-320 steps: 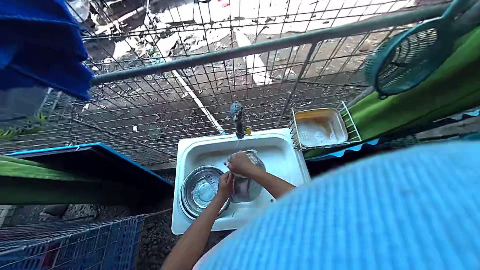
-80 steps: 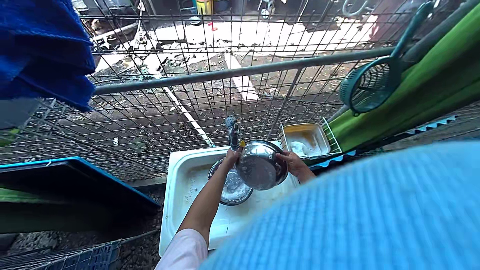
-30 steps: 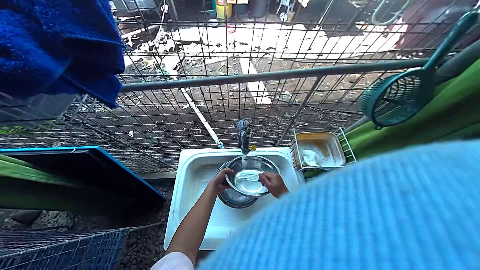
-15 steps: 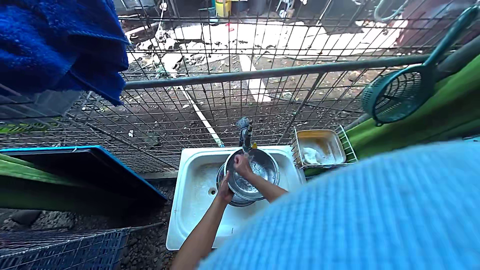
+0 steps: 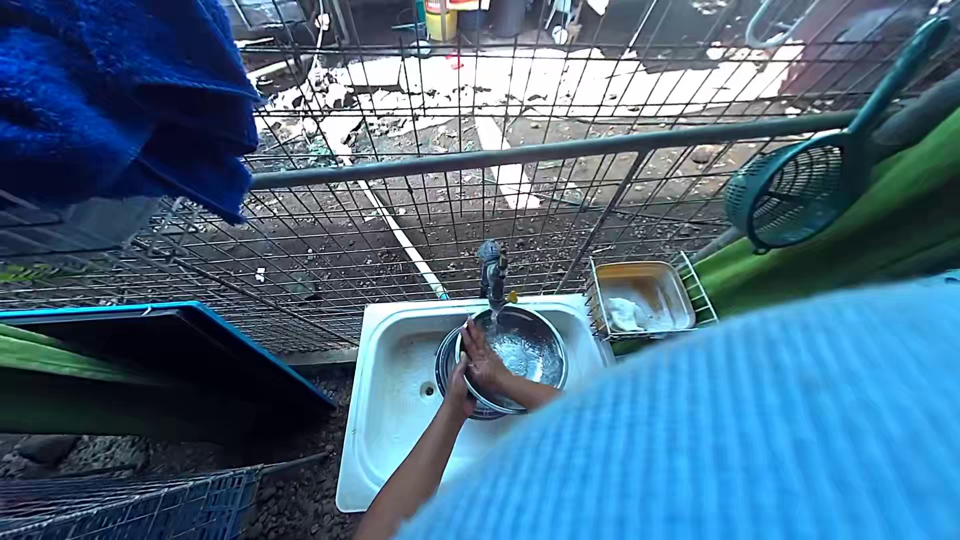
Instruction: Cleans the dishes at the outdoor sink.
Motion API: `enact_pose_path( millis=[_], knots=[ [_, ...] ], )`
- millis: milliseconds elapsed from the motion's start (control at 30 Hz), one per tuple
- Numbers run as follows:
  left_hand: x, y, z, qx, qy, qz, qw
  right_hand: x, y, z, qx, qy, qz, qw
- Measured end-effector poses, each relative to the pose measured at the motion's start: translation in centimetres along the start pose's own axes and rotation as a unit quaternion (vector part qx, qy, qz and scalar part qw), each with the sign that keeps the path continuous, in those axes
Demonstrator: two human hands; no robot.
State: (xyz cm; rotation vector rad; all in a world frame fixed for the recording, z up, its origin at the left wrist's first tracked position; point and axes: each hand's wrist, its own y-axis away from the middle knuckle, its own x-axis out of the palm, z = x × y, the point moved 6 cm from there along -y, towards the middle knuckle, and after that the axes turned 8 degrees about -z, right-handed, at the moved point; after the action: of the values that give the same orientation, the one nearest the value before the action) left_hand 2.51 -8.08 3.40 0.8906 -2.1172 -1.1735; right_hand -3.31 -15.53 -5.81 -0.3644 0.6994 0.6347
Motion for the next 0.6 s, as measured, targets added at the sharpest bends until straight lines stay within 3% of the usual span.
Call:
enact_pose_path(
  millis=[33, 67, 100, 133, 167, 233, 300, 333, 400, 433, 533, 600],
  knots=[
    [-1.0, -1.6, -0.2, 0.056, 0.012, 0.036, 0.998, 0.8, 1.1, 1.2, 0.013, -0.081, 0.078, 0.994],
    [-2.6, -5.1, 0.2, 0.163, 0.013, 0.099, 0.982, 0.8, 2.3, 1.9, 0.018, -0.081, 0.187, 0.979],
    [-3.9, -7.6, 0.4, 0.177, 0.04, 0.127, 0.975, -0.1, 3.4, 1.8, 0.014, -0.009, 0.266, 0.964],
    [-4.9, -8.8, 0.2, 0.157, 0.059, 0.127, 0.978, -1.7, 4.0, 0.8, 0.022, 0.08, 0.278, 0.957],
    [-5.6, -9.2, 0.0, 0.13, 0.063, 0.112, 0.983, -3.8, 4.1, -0.4, 0.04, 0.145, 0.227, 0.962],
    [-6.4, -9.1, 0.0, 0.099, 0.049, 0.116, 0.987, -7.8, 3.0, -2.5, 0.09, 0.195, 0.046, 0.976],
    [-6.5, -9.4, 0.4, 0.077, 0.035, 0.126, 0.988, -10.6, 1.5, -3.8, 0.211, 0.102, -0.057, 0.971],
    [-6.4, -9.5, 0.3, 0.068, 0.028, 0.135, 0.988, -11.3, 1.2, -4.2, 0.292, -0.004, -0.069, 0.954],
    [-6.2, -9.7, 0.1, 0.073, 0.016, 0.149, 0.986, -10.9, 2.1, -5.0, 0.447, -0.223, -0.06, 0.864],
    [-6.0, -10.0, -0.4, 0.091, 0.013, 0.149, 0.985, -10.4, 3.0, -5.6, 0.481, -0.276, -0.026, 0.832],
    [-4.0, -11.6, -3.4, 0.255, -0.037, 0.189, 0.948, -9.0, 5.6, -8.5, 0.498, -0.343, -0.033, 0.796],
    [-2.0, -12.8, -5.8, 0.429, -0.181, 0.202, 0.861, -9.1, 7.3, -8.3, 0.519, -0.366, -0.076, 0.769]
  ],
)
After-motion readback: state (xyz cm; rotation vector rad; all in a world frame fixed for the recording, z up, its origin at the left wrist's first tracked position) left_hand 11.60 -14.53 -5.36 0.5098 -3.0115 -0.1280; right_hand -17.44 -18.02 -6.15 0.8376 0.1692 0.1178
